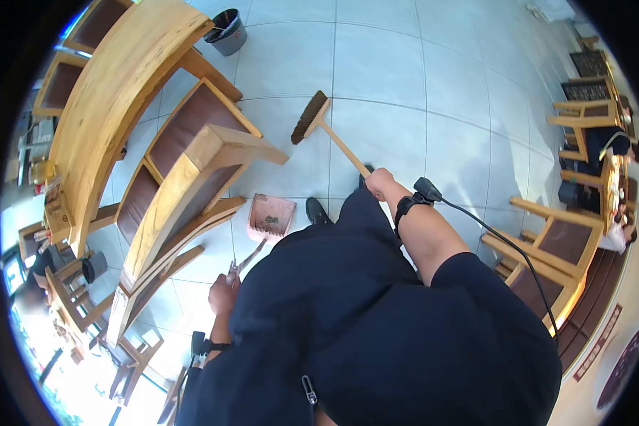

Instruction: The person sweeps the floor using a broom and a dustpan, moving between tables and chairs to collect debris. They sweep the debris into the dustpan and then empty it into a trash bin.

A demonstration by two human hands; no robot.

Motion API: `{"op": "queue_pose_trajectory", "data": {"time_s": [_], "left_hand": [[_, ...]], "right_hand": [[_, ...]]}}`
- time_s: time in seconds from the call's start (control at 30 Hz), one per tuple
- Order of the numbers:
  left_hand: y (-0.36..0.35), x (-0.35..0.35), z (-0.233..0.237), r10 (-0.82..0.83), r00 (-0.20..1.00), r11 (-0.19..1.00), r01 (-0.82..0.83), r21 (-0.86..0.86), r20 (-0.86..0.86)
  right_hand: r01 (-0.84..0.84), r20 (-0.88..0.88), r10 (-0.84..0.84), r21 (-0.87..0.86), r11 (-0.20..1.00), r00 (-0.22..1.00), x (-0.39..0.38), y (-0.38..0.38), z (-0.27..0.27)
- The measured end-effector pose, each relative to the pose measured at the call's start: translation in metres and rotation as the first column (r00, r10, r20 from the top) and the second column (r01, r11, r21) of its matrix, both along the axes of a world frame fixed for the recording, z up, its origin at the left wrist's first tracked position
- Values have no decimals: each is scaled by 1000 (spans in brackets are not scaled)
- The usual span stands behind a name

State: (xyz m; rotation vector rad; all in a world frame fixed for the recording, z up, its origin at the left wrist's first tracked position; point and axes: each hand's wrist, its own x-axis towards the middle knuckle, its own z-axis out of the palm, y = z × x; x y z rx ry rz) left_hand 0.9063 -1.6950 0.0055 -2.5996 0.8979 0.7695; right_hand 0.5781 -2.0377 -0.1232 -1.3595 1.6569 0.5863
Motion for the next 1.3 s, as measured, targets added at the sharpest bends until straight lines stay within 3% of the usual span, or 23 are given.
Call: {"op": "queue_pose_trajectory", "data": {"time_s": [0.03,0.17,0.23,0.27,0.37,0.43,0.47,0.53,0.57,0.63,0.67,0.77,0.8,0.83,0.87,0.9,0.97,1.1,1.17,1.3], "left_hand": [[1,0,0,8,1000,1000,-8,-2,-9],[0,-4,2,51,999,999,-51,18,-1],[-5,-7,7,94,996,995,-93,37,-12],[-8,-9,8,111,994,993,-111,36,-5],[-6,-19,11,164,986,986,-164,15,17],[-13,-30,16,193,981,981,-193,14,25],[-18,-38,19,222,974,975,-222,-4,40],[-33,-51,26,307,951,951,-308,32,25],[-44,-60,32,328,944,944,-329,38,26],[-67,-75,43,419,908,907,-419,38,16],[-70,-83,43,442,897,894,-443,63,30],[-85,-103,43,468,883,883,-468,39,28],[-88,-114,42,550,835,835,-550,-10,10],[-91,-121,39,623,782,780,-623,-58,-12],[-96,-126,37,629,777,776,-629,-52,-13],[-99,-130,33,651,759,758,-651,-33,-11],[-111,-141,31,680,733,733,-680,-11,-14],[-132,-141,25,632,775,775,-632,8,5],[-134,-141,24,611,792,792,-611,13,-18],[-145,-139,11,534,846,845,-533,-48,14]], "right_hand": [[78,-9,-78,-33,996,997,8,-13,3],[-71,-26,70,-41,997,997,33,-76,-34],[-337,11,338,-30,941,941,49,-112,-48],[-353,18,354,-32,935,935,61,-130,-50],[-252,8,253,-9,968,968,104,-174,-39],[-86,60,94,-132,987,994,131,-213,-45],[-100,66,109,-134,986,992,143,-237,-46],[-552,12,568,-221,804,823,166,-277,-29],[-596,9,603,-141,791,798,176,-300,-15],[-616,-30,658,-388,686,752,180,-345,-9],[-655,-54,690,-373,657,722,181,-371,2],[-713,-164,726,-420,561,668,188,-428,61],[-721,-162,735,-415,555,659,197,-441,87],[-770,-214,783,-453,450,584,207,-452,114],[-807,-270,819,-483,340,507,215,-461,126],[-811,-271,822,-479,336,501,225,-466,121],[-863,-357,874,-490,124,329,256,-477,99],[-797,-192,858,-506,329,476,305,-431,37],[-789,-199,894,-571,228,402,306,-391,19],[-836,-171,948,-530,140,267,256,-337,45]]}}
